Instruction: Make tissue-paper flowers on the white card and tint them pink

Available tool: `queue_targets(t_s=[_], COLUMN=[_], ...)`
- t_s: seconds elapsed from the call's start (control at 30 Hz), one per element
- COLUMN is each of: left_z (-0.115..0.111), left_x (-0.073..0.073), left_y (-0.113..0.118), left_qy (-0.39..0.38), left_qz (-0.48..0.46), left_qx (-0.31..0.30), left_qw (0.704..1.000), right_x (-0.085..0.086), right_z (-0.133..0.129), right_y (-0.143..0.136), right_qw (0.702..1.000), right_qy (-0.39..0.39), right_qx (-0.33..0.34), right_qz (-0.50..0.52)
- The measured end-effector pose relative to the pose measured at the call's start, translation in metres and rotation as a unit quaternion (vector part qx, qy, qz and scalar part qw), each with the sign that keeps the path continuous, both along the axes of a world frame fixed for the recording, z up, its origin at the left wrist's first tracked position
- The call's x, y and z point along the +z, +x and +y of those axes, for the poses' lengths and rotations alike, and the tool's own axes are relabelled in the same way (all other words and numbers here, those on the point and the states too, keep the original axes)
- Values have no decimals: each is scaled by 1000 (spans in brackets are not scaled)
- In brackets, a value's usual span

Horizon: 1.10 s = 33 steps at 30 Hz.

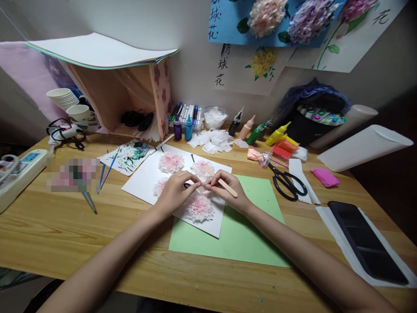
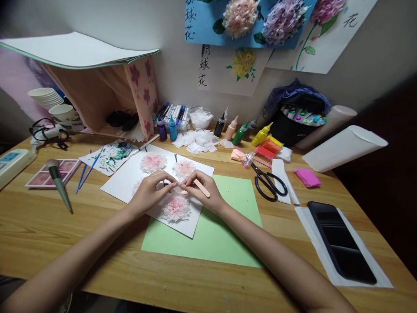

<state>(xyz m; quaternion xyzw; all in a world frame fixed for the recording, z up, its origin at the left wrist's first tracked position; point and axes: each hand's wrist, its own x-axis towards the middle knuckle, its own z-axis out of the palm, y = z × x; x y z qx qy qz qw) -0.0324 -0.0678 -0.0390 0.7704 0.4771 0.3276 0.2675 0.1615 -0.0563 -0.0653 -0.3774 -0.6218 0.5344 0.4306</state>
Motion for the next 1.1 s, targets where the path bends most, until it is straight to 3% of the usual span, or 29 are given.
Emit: queue_targets(t_s=[0.13,0.27,0.37,0.53,0.67,0.83,1.1], left_z=[3,7,9,10,9,10,13], left_x=[-1,0,-1,-6,-8,-11,-13], left_y=[-4,-14,-19,-20,-18,-15,-1], left_qy=[-15,-7,-6,-34,-66,-86,19], left_qz=[-14,-26,-32,-47,-71,-72,138], left_qx=[43,99,125,145,143,104,47], left_qw=[999,995,992,988,985,988,989], right_x=[-1,-6,-9,-9,-10,-11,-12], right_z=[-1,-2,-3,-1,0,-2,-4], right_y=[6,20,25,20,17,17,16], right_qw=[998,984,969,954,950,945,949], right_qy=[62,174,234,266,268,286,274], right_qx=[-24,-19,19,67,77,40,15], right_qz=[-17,-41,-81,-121,-144,-151,-155])
